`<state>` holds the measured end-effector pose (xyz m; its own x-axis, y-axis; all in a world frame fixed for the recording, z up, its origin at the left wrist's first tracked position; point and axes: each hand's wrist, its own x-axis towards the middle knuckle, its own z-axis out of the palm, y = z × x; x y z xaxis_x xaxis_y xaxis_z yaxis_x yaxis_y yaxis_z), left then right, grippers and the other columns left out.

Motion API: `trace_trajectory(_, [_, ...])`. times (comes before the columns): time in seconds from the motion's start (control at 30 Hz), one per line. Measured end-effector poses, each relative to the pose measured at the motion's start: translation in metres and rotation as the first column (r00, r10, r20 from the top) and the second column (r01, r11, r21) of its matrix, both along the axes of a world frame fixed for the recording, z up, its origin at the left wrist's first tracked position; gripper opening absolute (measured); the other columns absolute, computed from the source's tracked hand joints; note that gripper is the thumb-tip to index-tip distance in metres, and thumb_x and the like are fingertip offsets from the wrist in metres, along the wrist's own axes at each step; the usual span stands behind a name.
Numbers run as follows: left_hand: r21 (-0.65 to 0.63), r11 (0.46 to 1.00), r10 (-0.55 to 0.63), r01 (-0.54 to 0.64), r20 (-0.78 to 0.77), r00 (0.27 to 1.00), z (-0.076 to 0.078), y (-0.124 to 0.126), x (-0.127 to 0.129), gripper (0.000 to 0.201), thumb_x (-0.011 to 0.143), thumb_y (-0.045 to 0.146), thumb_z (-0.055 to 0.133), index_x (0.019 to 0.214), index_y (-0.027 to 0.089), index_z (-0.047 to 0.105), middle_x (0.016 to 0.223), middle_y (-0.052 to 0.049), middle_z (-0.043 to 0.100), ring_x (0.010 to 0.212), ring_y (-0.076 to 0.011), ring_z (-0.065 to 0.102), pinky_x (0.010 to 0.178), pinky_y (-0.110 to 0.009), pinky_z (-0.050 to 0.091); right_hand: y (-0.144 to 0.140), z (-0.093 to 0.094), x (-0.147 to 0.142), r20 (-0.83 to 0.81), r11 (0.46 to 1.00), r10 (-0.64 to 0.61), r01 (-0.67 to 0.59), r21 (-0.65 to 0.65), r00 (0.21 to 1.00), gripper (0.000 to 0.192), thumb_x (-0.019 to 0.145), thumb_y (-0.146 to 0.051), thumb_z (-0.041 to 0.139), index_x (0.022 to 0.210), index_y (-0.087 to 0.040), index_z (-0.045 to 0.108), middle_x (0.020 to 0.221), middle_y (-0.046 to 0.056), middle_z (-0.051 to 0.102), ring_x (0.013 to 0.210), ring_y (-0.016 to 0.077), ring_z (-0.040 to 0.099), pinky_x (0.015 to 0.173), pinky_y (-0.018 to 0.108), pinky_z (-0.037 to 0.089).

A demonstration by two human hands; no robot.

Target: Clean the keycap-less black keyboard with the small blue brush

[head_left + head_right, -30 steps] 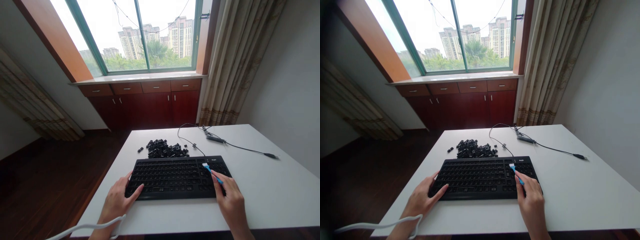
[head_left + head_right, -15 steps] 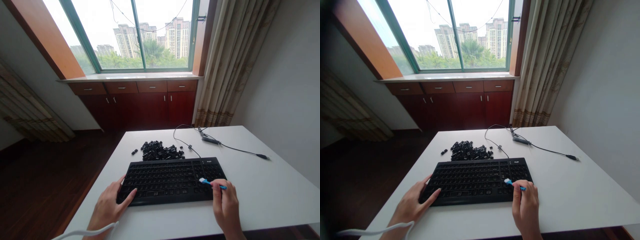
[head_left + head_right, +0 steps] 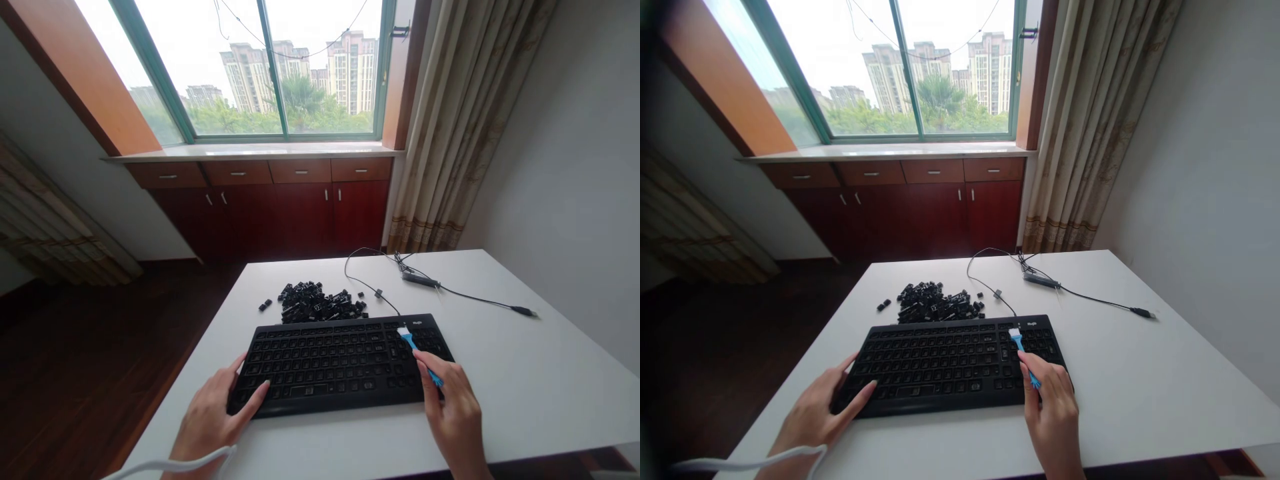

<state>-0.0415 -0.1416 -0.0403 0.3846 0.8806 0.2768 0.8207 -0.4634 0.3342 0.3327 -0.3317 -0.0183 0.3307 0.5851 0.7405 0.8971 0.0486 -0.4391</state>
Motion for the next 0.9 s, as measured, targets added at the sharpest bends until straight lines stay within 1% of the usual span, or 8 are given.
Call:
trace_trajectory(0.1, [-0.010,1.000,0.013,-0.013,-0.005,1.000,0.001,-0.001,0.000,0.069,0.087,0.068,0.057,0.141,0.028,0.047,0.116,-0.005,0.067,0.103,-0.0262,0.065,0.088,-0.039,0.055,0.001,-0.002,0.000,-0.004,1.000,-0.006,0.006,-0.030,1.000,0.027,0.094,-0.016,0.060,0.120,-0.023,0.063,0.107,0.007,0.072,0.096,0.0243,0.065,0.086,0.042,0.052])
trace_trajectory(0.2, [-0.013,1.000,0.020,-0.020,0.006,1.000,0.002,-0.001,0.001,0.069,0.086,0.069,0.057,0.141,0.028,0.047,0.115,-0.005,0.067,0.102,-0.0262,0.065,0.087,-0.038,0.055,-0.001,-0.004,-0.001,-0.037,0.999,-0.010,0.009,-0.036,0.999,0.013,0.095,-0.015,0.056,0.105,-0.022,0.061,0.096,0.007,0.069,0.089,0.0235,0.063,0.081,0.042,0.050])
trace_trajectory(0.3, [-0.030,0.999,0.023,-0.022,0.017,1.000,0.002,0.000,0.001,0.070,0.085,0.072,0.056,0.140,0.029,0.047,0.115,-0.004,0.067,0.101,-0.0257,0.064,0.088,-0.039,0.054,-0.005,-0.003,-0.003,-0.059,1.000,-0.005,0.005,-0.003,0.998,0.010,0.095,-0.012,0.052,0.097,-0.021,0.057,0.088,0.006,0.065,0.083,0.0219,0.061,0.075,0.040,0.049])
trace_trajectory(0.4, [-0.056,0.998,0.026,-0.025,0.017,1.000,0.003,0.000,0.001,0.071,0.085,0.073,0.055,0.140,0.028,0.047,0.114,-0.005,0.066,0.100,-0.0255,0.063,0.089,-0.039,0.053,-0.010,-0.001,-0.006,-0.047,0.999,0.047,-0.046,0.021,0.998,0.015,0.093,-0.009,0.053,0.102,-0.020,0.058,0.090,0.007,0.065,0.085,0.0217,0.061,0.075,0.038,0.049])
trace_trajectory(0.53, [-0.070,0.997,0.034,-0.033,0.007,0.999,0.005,-0.001,0.002,0.073,0.085,0.073,0.055,0.141,0.026,0.046,0.112,-0.006,0.066,0.101,-0.0258,0.062,0.089,-0.039,0.052,-0.016,0.000,-0.012,-0.008,0.992,0.123,-0.123,-0.015,0.992,0.017,0.092,-0.006,0.053,0.104,-0.017,0.059,0.090,0.007,0.063,0.083,0.0202,0.058,0.075,0.038,0.046])
trace_trajectory(0.63, [-0.069,0.997,0.040,-0.039,0.008,0.999,0.007,-0.001,0.004,0.072,0.085,0.073,0.055,0.140,0.027,0.047,0.110,-0.005,0.066,0.099,-0.0251,0.063,0.088,-0.037,0.052,-0.019,-0.002,-0.015,-0.017,0.991,0.132,-0.133,-0.015,0.991,0.015,0.092,-0.005,0.051,0.100,-0.016,0.057,0.088,0.007,0.061,0.082,0.0192,0.056,0.074,0.037,0.045])
trace_trajectory(0.8, [-0.078,0.996,0.050,-0.051,-0.004,0.999,0.008,0.000,0.003,0.072,0.085,0.073,0.054,0.140,0.028,0.048,0.104,-0.004,0.066,0.095,-0.0247,0.063,0.083,-0.036,0.052,-0.019,-0.004,-0.013,-0.021,0.984,0.181,-0.181,-0.006,0.983,0.020,0.092,-0.002,0.050,0.107,-0.014,0.057,0.093,0.008,0.062,0.089,0.0192,0.057,0.078,0.036,0.047])
trace_trajectory(0.9, [-0.087,0.995,0.056,-0.056,-0.002,0.998,0.008,0.000,0.002,0.073,0.085,0.073,0.054,0.141,0.027,0.047,0.106,-0.005,0.066,0.096,-0.0253,0.063,0.083,-0.036,0.052,-0.020,-0.005,-0.013,-0.033,0.986,0.162,-0.163,-0.028,0.986,0.015,0.093,-0.004,0.050,0.100,-0.016,0.055,0.090,0.007,0.060,0.084,0.0187,0.056,0.075,0.036,0.046])
